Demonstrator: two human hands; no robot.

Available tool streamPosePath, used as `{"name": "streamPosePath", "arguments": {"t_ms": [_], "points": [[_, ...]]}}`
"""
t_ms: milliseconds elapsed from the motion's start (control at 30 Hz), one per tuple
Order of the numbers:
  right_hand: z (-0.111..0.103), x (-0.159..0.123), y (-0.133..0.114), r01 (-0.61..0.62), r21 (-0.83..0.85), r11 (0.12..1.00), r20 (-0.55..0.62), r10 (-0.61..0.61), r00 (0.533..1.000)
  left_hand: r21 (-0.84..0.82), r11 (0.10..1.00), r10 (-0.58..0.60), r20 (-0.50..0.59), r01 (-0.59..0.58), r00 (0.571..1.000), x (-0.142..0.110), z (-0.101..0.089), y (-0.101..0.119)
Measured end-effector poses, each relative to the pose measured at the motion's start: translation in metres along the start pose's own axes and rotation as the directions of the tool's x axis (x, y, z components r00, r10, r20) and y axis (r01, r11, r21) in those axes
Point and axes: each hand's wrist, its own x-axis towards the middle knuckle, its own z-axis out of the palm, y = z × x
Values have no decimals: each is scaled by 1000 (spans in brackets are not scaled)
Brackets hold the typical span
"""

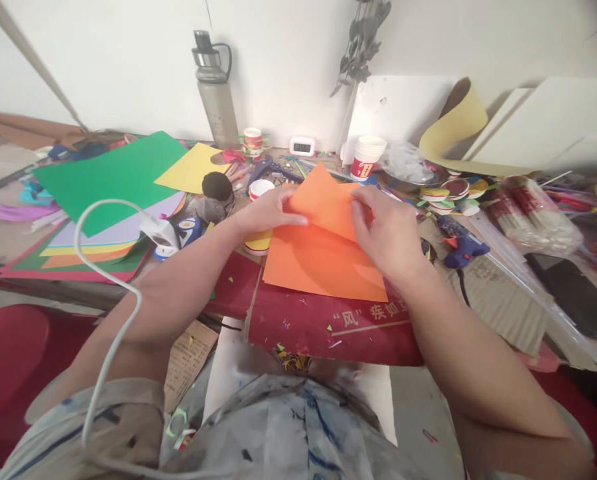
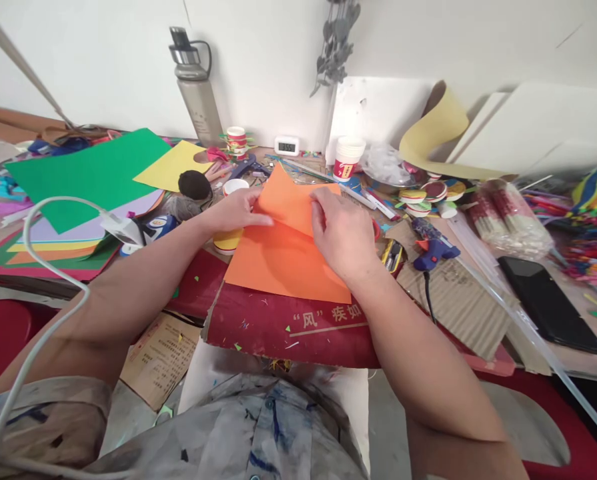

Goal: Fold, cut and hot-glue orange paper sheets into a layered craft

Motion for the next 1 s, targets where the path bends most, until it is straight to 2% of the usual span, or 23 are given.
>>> {"name": "streamPosePath", "arguments": {"t_ms": [33,100,167,200,233,267,333,400,467,533,600,767,1000], "points": [[-1,0,0,32,20,999,-34,-32,999,44,998,-35,-2,35,999,0,-1,-2],[-4,-2,-1,133,29,991,-178,-126,976,73,993,-94,-58,98,994,0,-1,-6],[-10,-6,-7,279,14,960,-340,-257,904,5,993,-117,-131,118,984,0,1,-8],[-13,-9,-11,357,26,934,-365,-323,873,-38,993,-116,-162,112,980,1,2,-9],[-16,-12,-17,423,67,904,-331,-380,864,-71,993,-110,-185,98,977,1,2,-9],[-18,-15,-23,464,135,876,-236,-426,873,-84,993,-100,-198,85,975,2,2,-10],[-18,-21,-37,428,252,868,93,-462,882,-50,997,-75,-189,66,979,3,1,-11],[-15,-26,-49,330,247,911,405,-406,819,31,998,-57,-144,62,988,3,0,-13],[-11,-29,-55,268,195,944,577,-331,747,101,993,-49,-106,60,993,3,-1,-15],[-8,-28,-56,238,189,953,637,-304,709,119,991,-45,-87,55,995,3,-1,-17],[-7,-26,-53,224,228,948,643,-319,696,105,994,-38,-65,45,997,4,-1,-18],[-5,-20,-41,154,338,928,616,-342,710,155,988,20,-21,-17,1000,6,-2,-17],[-5,-13,-35,95,364,926,624,-319,713,228,973,36,41,-45,999,5,-5,-13]]}}
